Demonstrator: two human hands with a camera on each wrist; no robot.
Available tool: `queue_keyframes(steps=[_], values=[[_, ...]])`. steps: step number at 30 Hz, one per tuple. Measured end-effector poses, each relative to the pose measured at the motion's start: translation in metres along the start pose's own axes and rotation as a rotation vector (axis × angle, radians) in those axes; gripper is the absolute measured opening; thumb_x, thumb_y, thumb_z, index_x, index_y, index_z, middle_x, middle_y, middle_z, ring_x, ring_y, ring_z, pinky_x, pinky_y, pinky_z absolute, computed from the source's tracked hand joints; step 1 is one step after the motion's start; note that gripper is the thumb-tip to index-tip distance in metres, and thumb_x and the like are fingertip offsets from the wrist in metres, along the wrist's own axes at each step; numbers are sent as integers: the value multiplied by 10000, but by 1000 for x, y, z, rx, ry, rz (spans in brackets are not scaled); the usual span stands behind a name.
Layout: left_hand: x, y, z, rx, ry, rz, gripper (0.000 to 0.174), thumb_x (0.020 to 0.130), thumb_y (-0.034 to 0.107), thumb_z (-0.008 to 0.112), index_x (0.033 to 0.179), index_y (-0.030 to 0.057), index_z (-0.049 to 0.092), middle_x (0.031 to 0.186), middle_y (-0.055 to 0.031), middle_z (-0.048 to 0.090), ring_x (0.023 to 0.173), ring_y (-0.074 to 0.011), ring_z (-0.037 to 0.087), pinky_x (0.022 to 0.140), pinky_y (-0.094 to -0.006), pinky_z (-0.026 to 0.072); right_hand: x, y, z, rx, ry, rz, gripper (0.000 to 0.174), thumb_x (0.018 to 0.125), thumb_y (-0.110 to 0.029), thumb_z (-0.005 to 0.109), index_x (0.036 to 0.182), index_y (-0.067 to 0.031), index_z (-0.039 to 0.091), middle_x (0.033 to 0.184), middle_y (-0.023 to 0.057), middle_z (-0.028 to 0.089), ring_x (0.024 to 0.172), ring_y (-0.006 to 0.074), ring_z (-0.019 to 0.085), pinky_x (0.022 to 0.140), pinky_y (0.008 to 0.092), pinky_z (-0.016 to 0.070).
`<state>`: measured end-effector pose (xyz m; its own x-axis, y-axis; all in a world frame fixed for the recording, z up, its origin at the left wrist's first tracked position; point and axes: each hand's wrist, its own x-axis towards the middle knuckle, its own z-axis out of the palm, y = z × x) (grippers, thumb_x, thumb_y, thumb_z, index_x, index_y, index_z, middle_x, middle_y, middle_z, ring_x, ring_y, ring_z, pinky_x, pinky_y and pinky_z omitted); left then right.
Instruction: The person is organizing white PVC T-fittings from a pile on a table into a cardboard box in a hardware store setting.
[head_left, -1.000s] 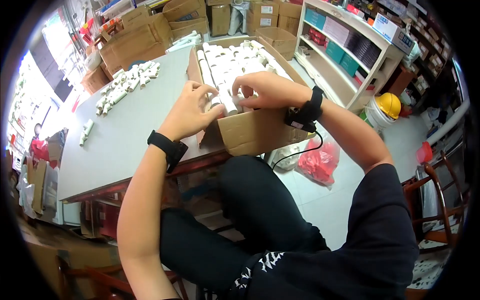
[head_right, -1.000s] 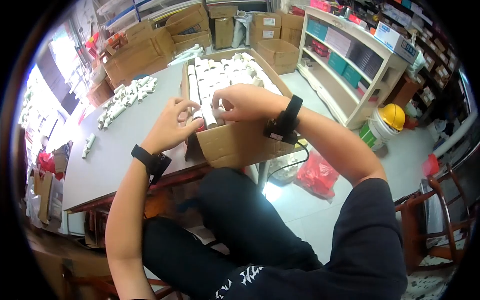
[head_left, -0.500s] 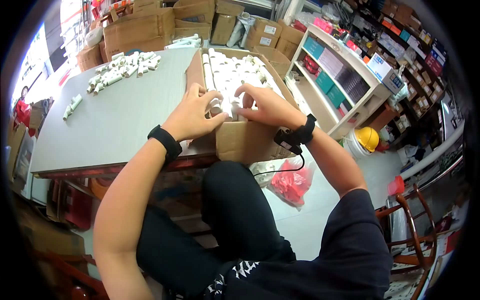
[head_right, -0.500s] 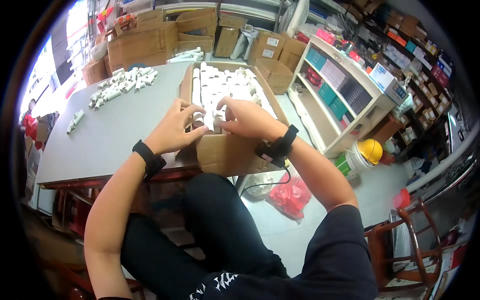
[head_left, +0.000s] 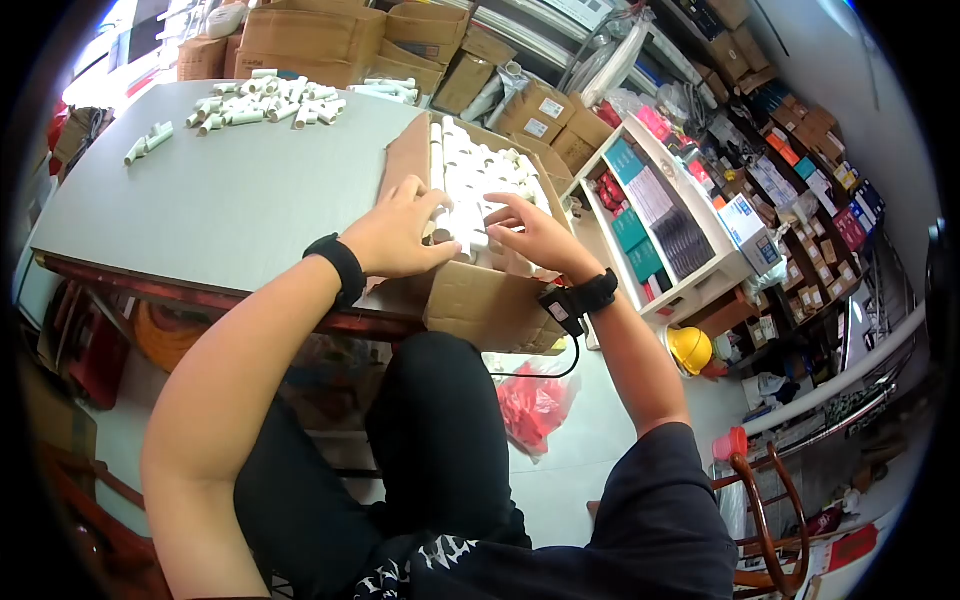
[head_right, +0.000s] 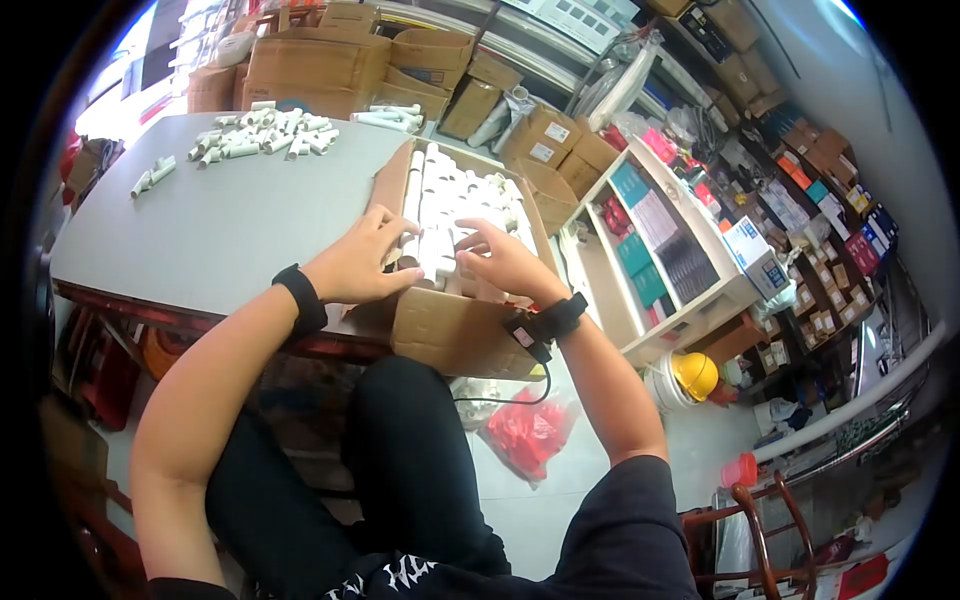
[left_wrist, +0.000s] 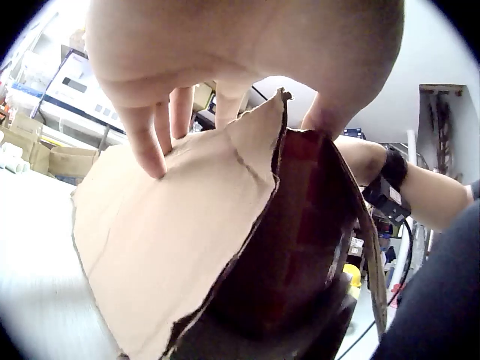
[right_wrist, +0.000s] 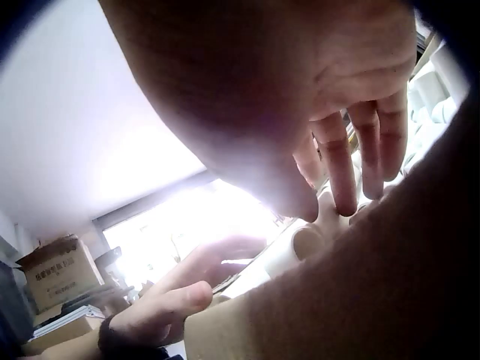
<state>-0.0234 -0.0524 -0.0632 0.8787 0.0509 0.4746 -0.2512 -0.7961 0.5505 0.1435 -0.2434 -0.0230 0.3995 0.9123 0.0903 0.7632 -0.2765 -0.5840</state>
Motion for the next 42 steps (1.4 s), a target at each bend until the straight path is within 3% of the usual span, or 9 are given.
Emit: queue_keyframes(steps=[14, 20, 24, 28, 29, 31, 35, 38, 42], values=[[-6, 0, -3, -91, 27, -19, 547, 830, 380, 616, 1222, 24, 480, 1176, -229, 466, 1119, -353, 485, 962, -370, 388, -6, -29, -3, -77, 180, -5, 271, 877, -192, 582, 1094, -31, 567, 908, 114, 650, 807, 181, 632, 719, 309, 490], [0, -9, -25, -366, 17, -190, 424, 903, 284, 539, 1207, -8, 493, 1118, -189, 590, 1086, -249, 551, 910, -330, 429, -3, -127, 16, 164, 191, -228, 280, 925, -274, 545, 1002, -8, 590, 717, 15, 581, 645, 69, 547, 577, 218, 445], [-6, -85, -28, -146, 217, -34, 452, 933, 236, 515, 1305, -2, 421, 1288, -122, 496, 1169, -228, 489, 998, -350, 374, 34, -195, 50, 379, 197, -466, 381, 899, -349, 539, 823, 8, 646, 651, 60, 605, 613, 112, 574, 573, 268, 463], [-17, -180, -92, -310, -42, -413, 440, 928, 249, 527, 1305, 37, 448, 1209, -115, 550, 1131, -197, 500, 973, -338, 401, 109, -252, 91, 437, 438, -688, 292, 827, -253, 516, 794, -3, 664, 633, 98, 652, 600, 175, 645, 623, 299, 503], [-17, -217, -118, -396, -65, -647, 409, 941, 251, 497, 1284, 28, 467, 1120, -121, 607, 1067, -214, 551, 946, -354, 426, 116, -262, 95, 521, 365, -627, 292, 805, -242, 509, 789, 4, 665, 654, 118, 658, 617, 200, 654, 644, 315, 511], [-76, -190, -135, -11, 99, -83, 470, 921, 299, 536, 1296, 29, 451, 1144, -119, 594, 1100, -242, 541, 957, -388, 422, 147, -276, 111, 590, 289, -582, 304, 777, -243, 503, 790, 12, 668, 679, 145, 663, 656, 248, 664, 682, 345, 521], [-94, -177, -131, -965, 402, -558, 198, 887, 294, 586, 973, 117, 605, 841, -13, 625, 673, -156, 588, 567, -287, 469, 221, -255, 184, 555, 350, -426, 327, 760, -281, 517, 831, -9, 683, 725, 175, 663, 738, 306, 662, 740, 385, 517], [-118, -113, -141, -379, 561, -717, 313, 919, 316, 513, 1090, 61, 573, 869, -82, 640, 707, -169, 622, 595, -255, 480, 237, -217, 228, 439, 307, -313, 322, 784, -303, 531, 837, -29, 692, 802, 195, 666, 808, 328, 651, 776, 406, 507], [-146, -128, -162, -289, 530, -921, 318, 941, 285, 467, 1137, 51, 555, 913, -93, 621, 761, -161, 616, 629, -254, 489, 202, -188, 218, 425, 156, 11, 299, 827, -245, 541, 1011, -50, 674, 1051, 183, 648, 989, 314, 628, 856, 398, 497]])
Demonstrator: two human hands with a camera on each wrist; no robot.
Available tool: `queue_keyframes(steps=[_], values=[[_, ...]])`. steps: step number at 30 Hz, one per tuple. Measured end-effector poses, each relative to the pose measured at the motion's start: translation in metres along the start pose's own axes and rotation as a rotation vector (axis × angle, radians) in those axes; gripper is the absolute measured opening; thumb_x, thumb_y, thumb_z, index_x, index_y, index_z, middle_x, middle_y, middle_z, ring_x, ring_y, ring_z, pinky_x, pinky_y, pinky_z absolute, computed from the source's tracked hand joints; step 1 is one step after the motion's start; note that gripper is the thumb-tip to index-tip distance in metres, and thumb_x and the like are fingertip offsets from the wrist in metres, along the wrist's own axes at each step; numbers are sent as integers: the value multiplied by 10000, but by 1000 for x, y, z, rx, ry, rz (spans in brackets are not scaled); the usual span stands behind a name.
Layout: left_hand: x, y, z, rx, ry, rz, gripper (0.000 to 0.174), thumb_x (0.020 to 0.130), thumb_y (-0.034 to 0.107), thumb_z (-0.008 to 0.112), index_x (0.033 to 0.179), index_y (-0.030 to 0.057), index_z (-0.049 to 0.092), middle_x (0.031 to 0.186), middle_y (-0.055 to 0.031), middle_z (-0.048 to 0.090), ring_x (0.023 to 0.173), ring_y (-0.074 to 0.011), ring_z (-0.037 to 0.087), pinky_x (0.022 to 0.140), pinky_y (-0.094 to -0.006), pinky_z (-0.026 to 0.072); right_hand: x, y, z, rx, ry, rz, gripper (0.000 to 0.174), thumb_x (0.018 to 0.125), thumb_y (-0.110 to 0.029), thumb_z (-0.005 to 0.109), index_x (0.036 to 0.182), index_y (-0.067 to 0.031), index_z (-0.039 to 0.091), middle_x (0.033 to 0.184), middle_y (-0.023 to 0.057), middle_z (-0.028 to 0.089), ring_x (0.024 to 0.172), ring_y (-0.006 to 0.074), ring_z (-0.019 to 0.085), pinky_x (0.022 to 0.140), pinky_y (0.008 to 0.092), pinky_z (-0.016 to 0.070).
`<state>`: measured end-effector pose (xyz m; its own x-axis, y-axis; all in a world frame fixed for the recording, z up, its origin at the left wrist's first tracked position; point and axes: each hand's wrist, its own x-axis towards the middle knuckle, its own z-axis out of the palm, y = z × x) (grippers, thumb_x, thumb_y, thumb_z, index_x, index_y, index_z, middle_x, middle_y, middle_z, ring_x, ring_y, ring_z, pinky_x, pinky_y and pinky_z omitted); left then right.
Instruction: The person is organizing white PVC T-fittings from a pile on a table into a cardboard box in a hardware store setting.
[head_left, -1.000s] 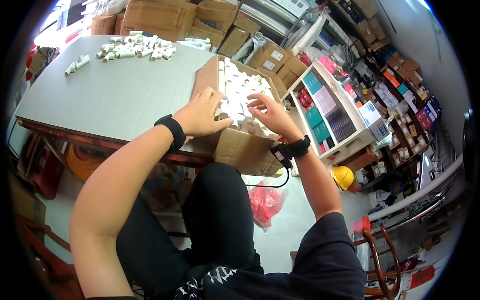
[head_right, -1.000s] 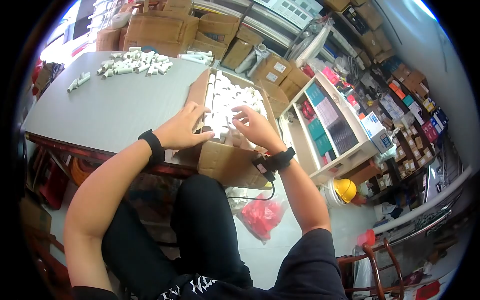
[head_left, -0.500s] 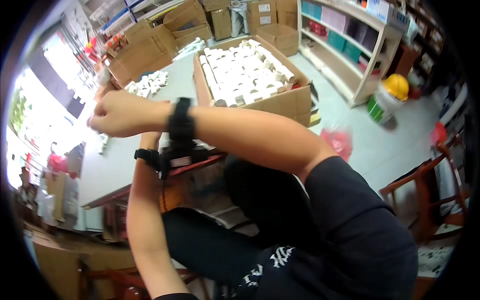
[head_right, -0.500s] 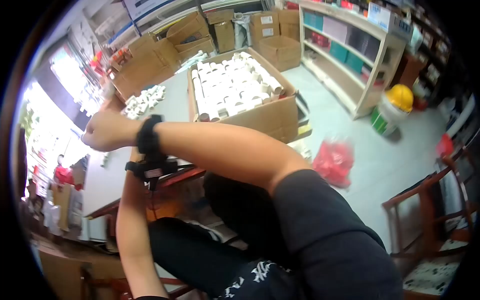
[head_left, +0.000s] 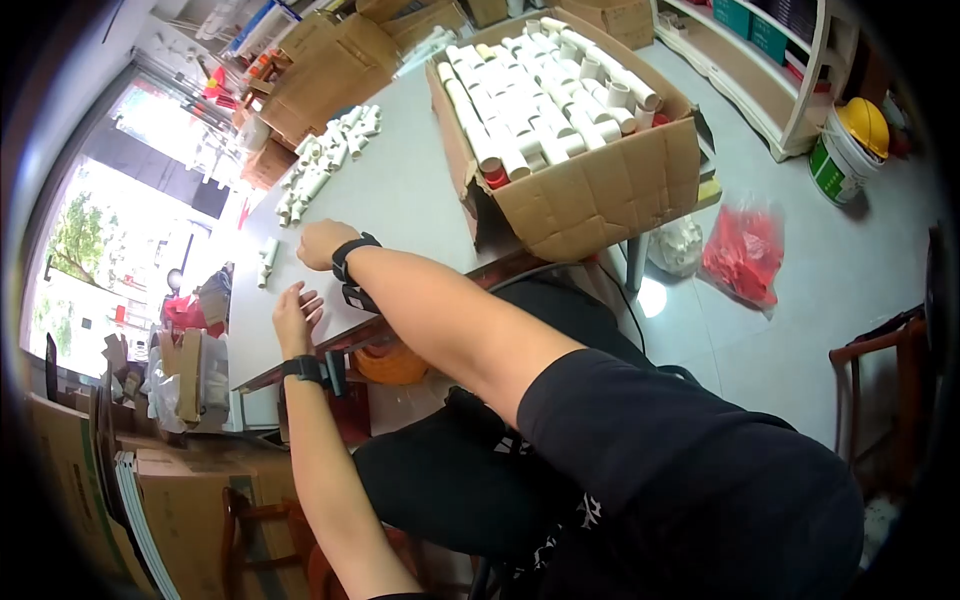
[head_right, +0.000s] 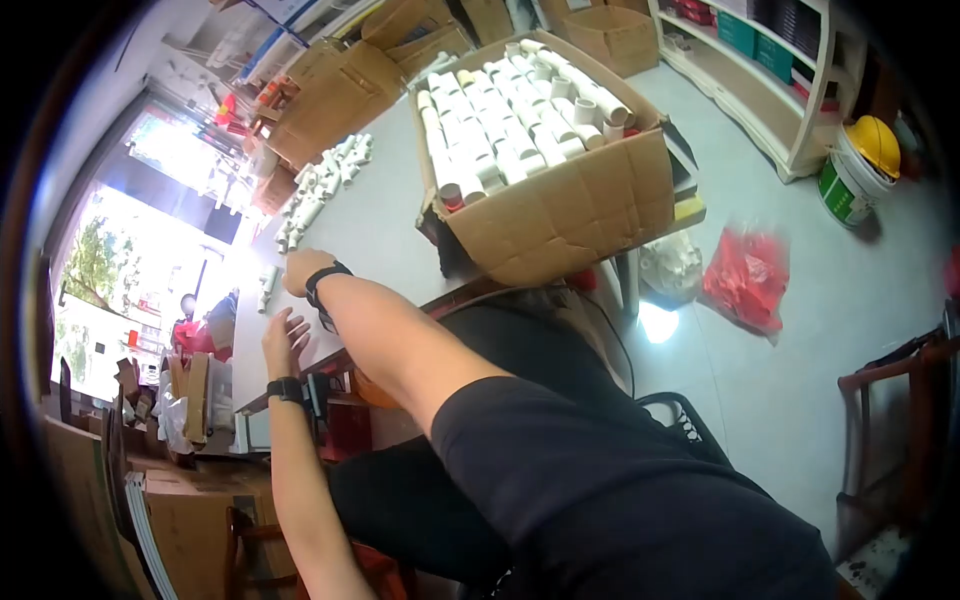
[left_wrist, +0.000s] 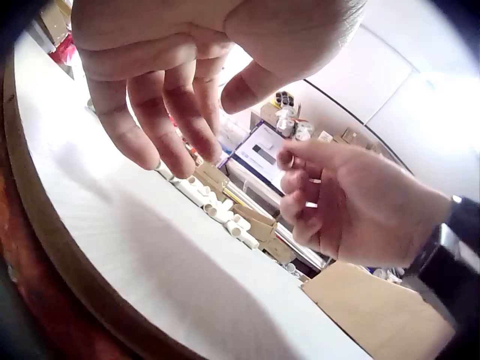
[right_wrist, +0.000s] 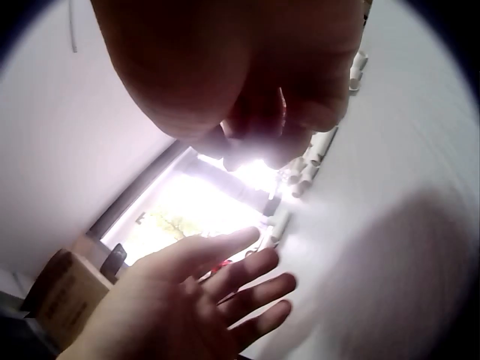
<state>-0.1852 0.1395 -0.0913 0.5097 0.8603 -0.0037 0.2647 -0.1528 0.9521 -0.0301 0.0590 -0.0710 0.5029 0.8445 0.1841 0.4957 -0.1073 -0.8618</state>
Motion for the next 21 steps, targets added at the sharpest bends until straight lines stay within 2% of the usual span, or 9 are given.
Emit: queue_keyframes(steps=[3, 8, 10, 14, 18, 19, 21], values=[[5, -5, -14, 37, 27, -29, 327, 941, 288, 466, 1152, 53, 549, 923, -89, 612, 759, -159, 610, 626, -258, 486, 0, 11, 0, -31, 43, 133, 268, 835, -207, 534, 1019, -75, 677, 1068, 172, 649, 995, 281, 635, 848, 375, 507], [28, -9, -51, 74, 51, -22, 338, 928, 300, 485, 1167, 68, 544, 934, -87, 606, 776, -173, 601, 646, -276, 479, 11, 21, 22, 16, 58, 137, 258, 828, -156, 528, 1026, -72, 670, 1044, 159, 657, 979, 290, 641, 840, 379, 510], [41, -4, -62, 103, 93, -86, 343, 917, 315, 500, 1167, 86, 547, 940, -82, 604, 784, -181, 594, 663, -285, 472, 18, 22, 26, 21, 38, 124, 251, 826, -140, 527, 1020, -71, 670, 1041, 157, 659, 973, 295, 643, 835, 380, 513], [77, -4, -88, 189, 142, -113, 369, 914, 334, 495, 1195, 97, 528, 962, -88, 600, 786, -180, 591, 668, -288, 462, 38, 31, 46, 82, 89, 134, 217, 831, -162, 518, 968, -67, 658, 979, 183, 663, 925, 338, 643, 807, 435, 511], [107, 2, -96, 216, 121, -98, 403, 907, 360, 491, 1202, 87, 522, 975, -82, 592, 814, -186, 586, 680, -295, 448, 58, 37, 53, 167, 119, 188, 221, 837, -159, 504, 969, -58, 648, 982, 197, 657, 928, 345, 639, 812, 441, 509], [117, 2, -95, 216, 117, -101, 375, 903, 344, 510, 1177, 89, 536, 957, -71, 593, 781, -176, 588, 652, -284, 453, 61, 38, 55, 186, 147, 190, 226, 837, -160, 500, 973, -58, 649, 984, 201, 655, 930, 346, 638, 815, 442, 507], [134, -1, -91, 229, 54, -102, 391, 888, 343, 536, 1187, 92, 532, 997, -77, 586, 837, -174, 584, 678, -270, 453, 71, 38, 63, 179, 161, 219, 245, 842, -184, 484, 958, -63, 663, 977, 205, 656, 924, 353, 637, 826, 447, 501]])
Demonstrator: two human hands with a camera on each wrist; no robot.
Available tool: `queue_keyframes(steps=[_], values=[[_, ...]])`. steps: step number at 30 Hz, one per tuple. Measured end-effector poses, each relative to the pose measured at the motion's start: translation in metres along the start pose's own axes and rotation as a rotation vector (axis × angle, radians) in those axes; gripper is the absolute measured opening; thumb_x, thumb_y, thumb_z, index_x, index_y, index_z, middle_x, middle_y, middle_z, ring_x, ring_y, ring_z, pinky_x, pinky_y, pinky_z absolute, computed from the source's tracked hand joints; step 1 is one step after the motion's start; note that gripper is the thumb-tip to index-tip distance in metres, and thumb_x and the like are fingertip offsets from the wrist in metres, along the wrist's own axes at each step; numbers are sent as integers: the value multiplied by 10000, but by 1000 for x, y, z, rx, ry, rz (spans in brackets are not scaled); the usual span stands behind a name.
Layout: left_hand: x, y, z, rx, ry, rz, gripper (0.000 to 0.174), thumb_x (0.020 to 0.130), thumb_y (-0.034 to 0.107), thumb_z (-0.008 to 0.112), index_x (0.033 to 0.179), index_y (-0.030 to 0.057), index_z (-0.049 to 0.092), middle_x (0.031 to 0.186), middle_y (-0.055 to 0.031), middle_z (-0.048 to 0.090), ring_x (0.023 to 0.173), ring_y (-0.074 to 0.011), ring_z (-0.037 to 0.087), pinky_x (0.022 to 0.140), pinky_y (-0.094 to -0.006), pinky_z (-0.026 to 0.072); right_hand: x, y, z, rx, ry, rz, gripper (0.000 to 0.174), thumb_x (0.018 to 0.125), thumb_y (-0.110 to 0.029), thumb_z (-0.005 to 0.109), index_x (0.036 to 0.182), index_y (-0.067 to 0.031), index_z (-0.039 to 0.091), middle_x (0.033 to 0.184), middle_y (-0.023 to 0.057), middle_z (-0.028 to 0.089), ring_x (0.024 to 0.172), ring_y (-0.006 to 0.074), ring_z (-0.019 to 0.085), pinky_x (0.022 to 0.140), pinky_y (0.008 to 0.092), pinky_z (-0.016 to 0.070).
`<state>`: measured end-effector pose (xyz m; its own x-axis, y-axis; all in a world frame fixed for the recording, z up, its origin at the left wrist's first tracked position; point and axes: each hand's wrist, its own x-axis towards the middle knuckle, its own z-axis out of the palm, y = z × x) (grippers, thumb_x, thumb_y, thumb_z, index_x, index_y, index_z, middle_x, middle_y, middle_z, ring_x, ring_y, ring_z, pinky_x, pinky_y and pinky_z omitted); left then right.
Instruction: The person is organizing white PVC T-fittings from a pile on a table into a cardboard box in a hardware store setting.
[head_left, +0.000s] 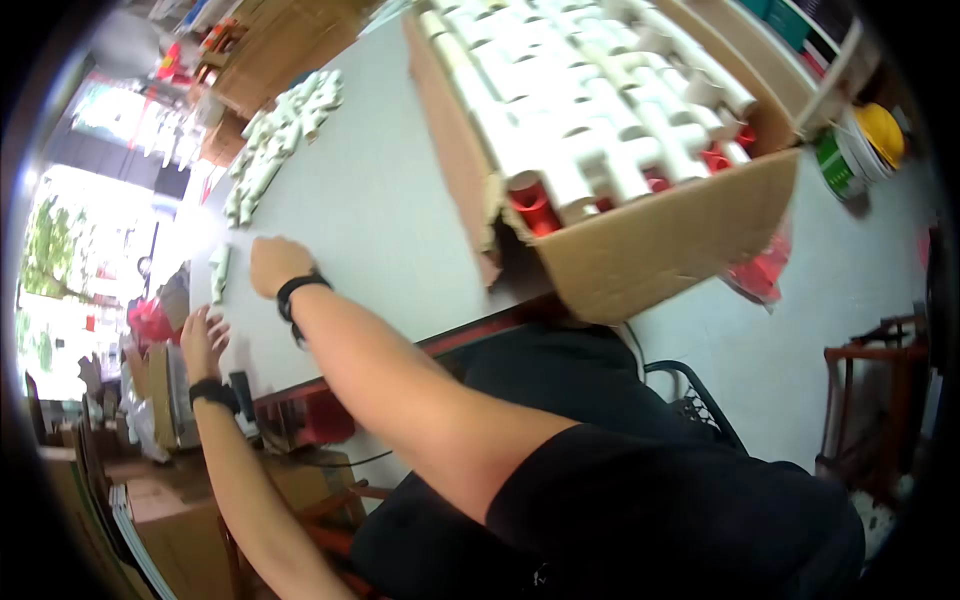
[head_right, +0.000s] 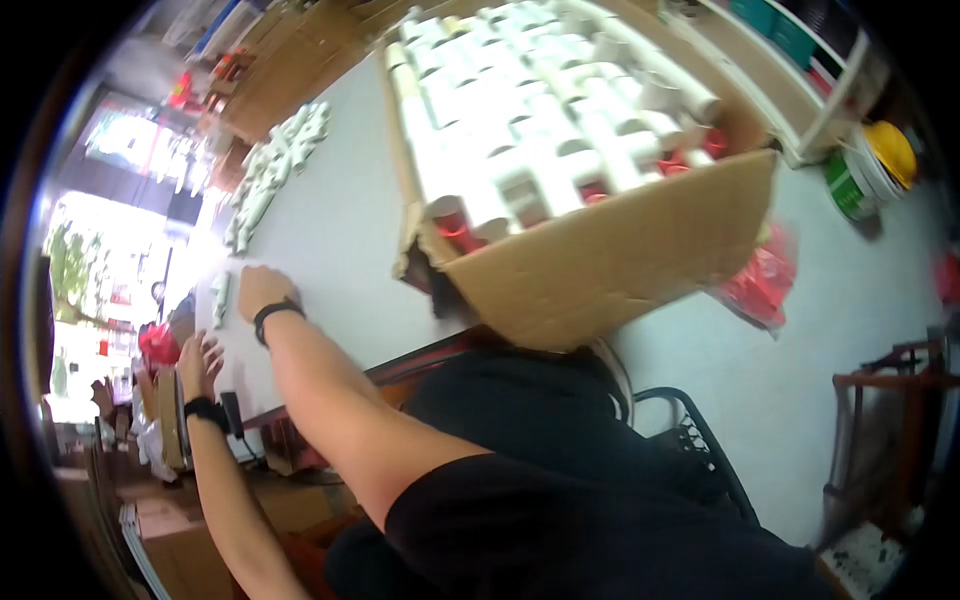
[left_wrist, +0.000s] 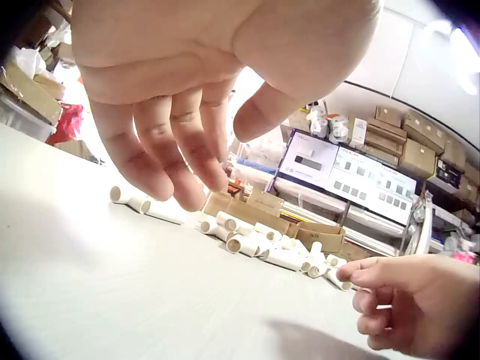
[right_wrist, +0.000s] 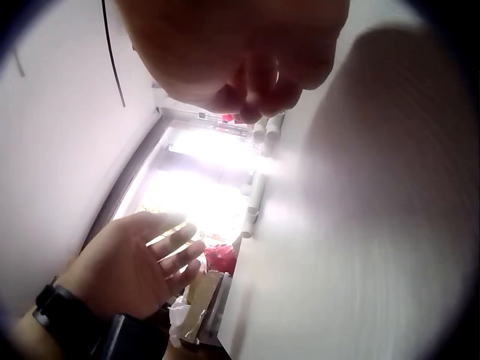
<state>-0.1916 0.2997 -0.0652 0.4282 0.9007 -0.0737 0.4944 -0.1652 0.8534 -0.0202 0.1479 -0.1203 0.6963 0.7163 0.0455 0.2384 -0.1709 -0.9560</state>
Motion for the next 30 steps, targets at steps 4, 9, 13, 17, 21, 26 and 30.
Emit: queue_keyframes(steps=[4, 9, 13, 17, 21, 26, 30], values=[[2, 25, 21, -35, 37, 39, 295, 893, 275, 546, 1114, 80, 565, 906, -40, 593, 733, -145, 583, 611, -252, 459, 26, 7, 19, 52, 37, -14, 263, 841, -212, 467, 925, -81, 679, 958, 196, 657, 920, 361, 628, 830, 457, 491], [5, 36, 34, 73, -16, 101, 292, 897, 256, 511, 1101, 61, 586, 928, -41, 601, 812, -144, 572, 691, -285, 465, 31, 5, -2, -8, -13, 43, 230, 820, -225, 499, 953, -175, 680, 1013, 138, 663, 961, 323, 624, 867, 410, 481], [2, 22, 14, 108, -34, 100, 343, 882, 294, 537, 1141, 71, 570, 976, -62, 595, 889, -160, 554, 759, -304, 436, 40, 11, 1, -37, 5, 58, 235, 822, -222, 496, 965, -173, 676, 1024, 129, 662, 971, 307, 622, 867, 393, 481], [-3, 11, -13, 112, 49, 48, 397, 884, 309, 521, 1191, 58, 541, 1113, -108, 590, 988, -203, 554, 823, -344, 438, 47, 3, 0, -60, 9, 10, 241, 824, -234, 497, 976, -170, 673, 1032, 124, 661, 978, 296, 620, 866, 386, 480], [4, -5, -34, 99, 84, 41, 393, 881, 310, 504, 1168, 47, 563, 1161, -121, 580, 1016, -220, 555, 825, -364, 461, 66, -4, 11, -116, -70, -131, 256, 811, -248, 503, 977, -147, 669, 1012, 120, 666, 955, 290, 625, 856, 379, 478], [33, -28, -42, 192, 116, 47, 441, 867, 357, 524, 1174, 43, 558, 1184, -113, 556, 1038, -216, 537, 866, -395, 444, 89, -1, 56, -190, -158, -249, 284, 796, -238, 502, 978, -117, 683, 945, 132, 678, 890, 300, 640, 825, 380, 488], [81, -49, -45, 310, 87, 105, 575, 831, 456, 545, 1256, 71, 497, 1239, -102, 498, 1126, -250, 431, 945, -414, 345, 114, -9, 108, -196, -193, -357, 296, 785, -226, 505, 976, -84, 682, 965, 172, 666, 905, 329, 633, 837, 401, 486]])
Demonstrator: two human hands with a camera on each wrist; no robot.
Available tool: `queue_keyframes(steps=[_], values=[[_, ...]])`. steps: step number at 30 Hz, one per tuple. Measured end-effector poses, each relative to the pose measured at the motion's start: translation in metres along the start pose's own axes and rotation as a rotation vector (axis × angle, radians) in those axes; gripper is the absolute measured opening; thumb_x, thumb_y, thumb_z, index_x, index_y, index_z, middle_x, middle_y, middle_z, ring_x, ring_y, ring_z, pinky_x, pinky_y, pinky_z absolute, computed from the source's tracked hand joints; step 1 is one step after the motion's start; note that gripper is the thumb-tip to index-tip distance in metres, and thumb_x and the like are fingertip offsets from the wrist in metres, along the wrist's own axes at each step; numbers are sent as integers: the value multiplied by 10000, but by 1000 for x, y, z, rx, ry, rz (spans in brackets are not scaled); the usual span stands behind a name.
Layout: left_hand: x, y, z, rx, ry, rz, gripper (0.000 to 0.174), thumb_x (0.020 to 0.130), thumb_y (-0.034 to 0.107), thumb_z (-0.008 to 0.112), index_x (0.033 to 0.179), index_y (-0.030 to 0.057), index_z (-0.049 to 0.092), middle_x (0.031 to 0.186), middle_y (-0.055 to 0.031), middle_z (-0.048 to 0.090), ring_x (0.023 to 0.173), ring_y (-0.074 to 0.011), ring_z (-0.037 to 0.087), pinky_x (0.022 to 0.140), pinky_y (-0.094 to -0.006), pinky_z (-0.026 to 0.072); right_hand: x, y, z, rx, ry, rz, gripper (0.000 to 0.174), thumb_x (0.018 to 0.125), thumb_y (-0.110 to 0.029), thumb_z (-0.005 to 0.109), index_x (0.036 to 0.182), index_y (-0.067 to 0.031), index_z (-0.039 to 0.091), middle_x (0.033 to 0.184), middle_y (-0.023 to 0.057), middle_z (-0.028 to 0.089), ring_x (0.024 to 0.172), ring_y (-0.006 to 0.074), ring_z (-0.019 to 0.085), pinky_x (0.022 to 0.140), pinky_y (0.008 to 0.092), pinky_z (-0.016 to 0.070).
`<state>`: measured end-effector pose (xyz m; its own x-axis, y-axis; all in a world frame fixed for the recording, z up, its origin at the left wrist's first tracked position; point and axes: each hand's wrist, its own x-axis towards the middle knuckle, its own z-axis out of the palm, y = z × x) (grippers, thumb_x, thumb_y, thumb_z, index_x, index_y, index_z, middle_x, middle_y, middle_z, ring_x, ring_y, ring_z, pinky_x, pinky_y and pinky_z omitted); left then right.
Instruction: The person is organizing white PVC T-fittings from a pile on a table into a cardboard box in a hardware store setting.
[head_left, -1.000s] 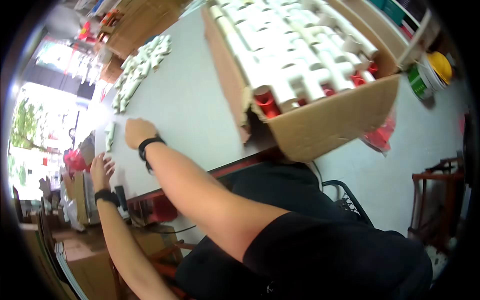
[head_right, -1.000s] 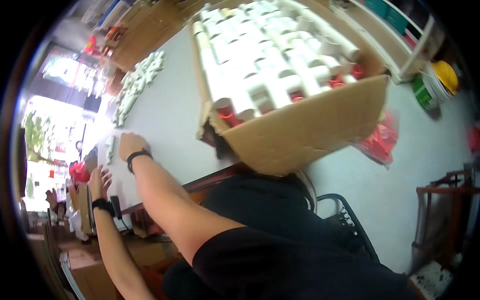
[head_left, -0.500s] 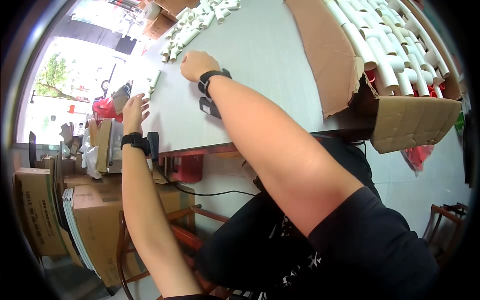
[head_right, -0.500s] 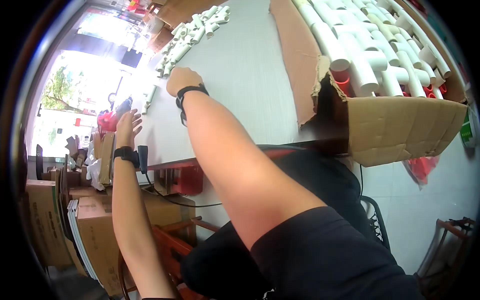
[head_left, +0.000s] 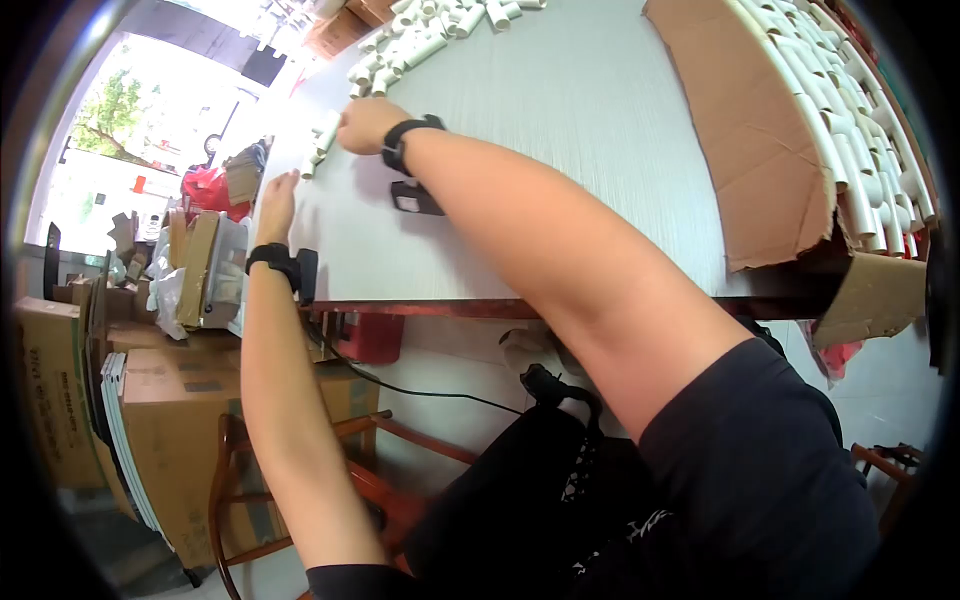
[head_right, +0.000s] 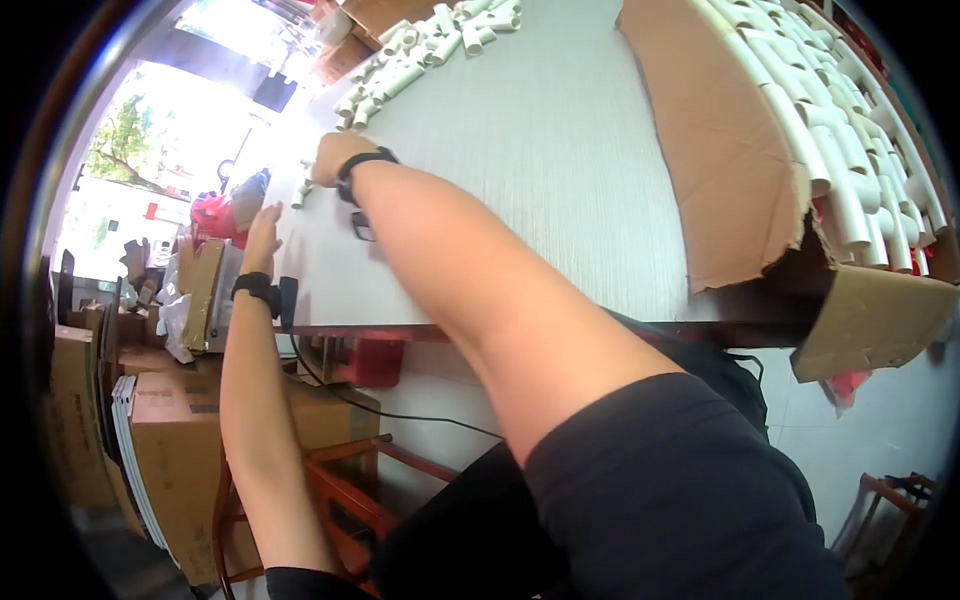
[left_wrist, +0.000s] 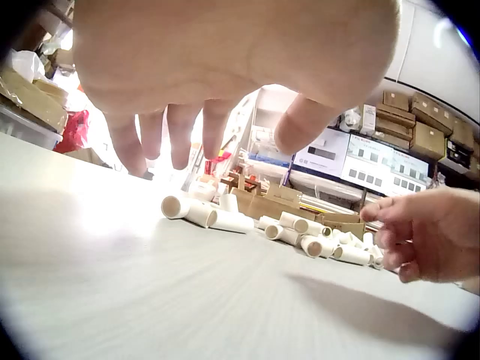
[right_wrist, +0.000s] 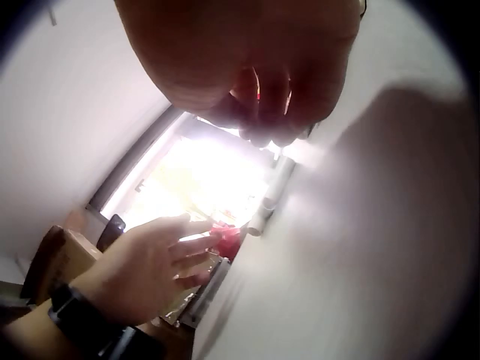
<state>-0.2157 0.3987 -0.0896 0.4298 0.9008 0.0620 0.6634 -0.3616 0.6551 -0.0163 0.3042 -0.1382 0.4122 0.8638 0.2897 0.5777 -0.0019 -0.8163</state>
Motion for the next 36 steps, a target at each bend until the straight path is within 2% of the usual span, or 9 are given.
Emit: queue_keyframes(steps=[5, 9, 14, 17, 21, 24, 28, 31, 36], values=[[48, -17, 13, -235, 21, -129, 751, 823, 556, 512, 1383, 76, 373, 1401, -148, 395, 1294, -315, 331, 1040, -445, 249, -4, -24, 29, 30, -138, 8, 329, 780, -238, 528, 991, -34, 678, 1035, 216, 636, 981, 334, 618, 865, 386, 480], [66, -26, 24, -224, -40, -198, 800, 801, 589, 515, 1393, 76, 355, 1409, -131, 374, 1293, -307, 294, 984, -440, 284, 20, -19, 59, -32, -173, -67, 327, 791, -248, 548, 1000, -35, 680, 1053, 188, 643, 983, 312, 628, 851, 373, 493], [88, -54, 21, 391, -76, 179, 517, 793, 503, 542, 977, 46, 698, 963, -151, 678, 947, -242, 612, 797, -337, 444, 32, -16, 62, 3, -235, 8, 406, 715, -320, 646, 997, -29, 684, 1055, 182, 648, 977, 293, 636, 849, 349, 498], [55, -36, 24, 511, 34, 277, 485, 775, 486, 559, 793, 27, 714, 731, -160, 671, 715, -261, 646, 721, -329, 473, 24, -19, 61, 19, -184, 14, 407, 692, -308, 662, 976, -18, 687, 1044, 204, 645, 970, 305, 636, 837, 347, 501], [13, -21, 21, 510, 8, 154, 403, 727, 435, 664, 703, 33, 686, 673, -133, 657, 674, -245, 639, 679, -353, 479, 1, -29, 47, 37, -172, 75, 314, 711, -213, 583, 932, -20, 695, 983, 196, 660, 937, 322, 641, 808, 359, 508], [-8, -33, 19, 440, 44, 195, 350, 701, 347, 720, 630, 28, 594, 607, -110, 615, 604, -223, 593, 620, -342, 467, 0, -29, 52, -43, -253, -78, 294, 706, -201, 562, 892, -15, 695, 912, 191, 670, 824, 314, 658, 752, 363, 519], [-44, -44, 19, 196, 140, 221, 328, 692, 243, 779, 728, 5, 555, 643, -72, 585, 602, -166, 554, 590, -294, 450, -38, -60, 19, -50, -441, -128, 294, 713, -189, 565, 885, 35, 649, 773, 169, 653, 638, 247, 641, 569, 356, 519], [-102, -11, 8, -157, 130, 88, 291, 745, 147, 755, 830, 25, 505, 686, -56, 580, 586, -93, 520, 513, -230, 405, -42, -85, 6, -176, -649, -182, 392, 731, -277, 615, 1030, -25, 632, 932, 134, 659, 706, 215, 646, 605, 318, 533], [-177, 16, -10, -381, 227, 108, 375, 769, 157, 738, 994, 15, 474, 812, -79, 604, 657, -111, 564, 527, -216, 420, -80, -114, -35, 37, -774, -216, 518, 748, -365, 712, 1143, -54, 585, 1056, 112, 629, 813, 190, 646, 694, 268, 540]])
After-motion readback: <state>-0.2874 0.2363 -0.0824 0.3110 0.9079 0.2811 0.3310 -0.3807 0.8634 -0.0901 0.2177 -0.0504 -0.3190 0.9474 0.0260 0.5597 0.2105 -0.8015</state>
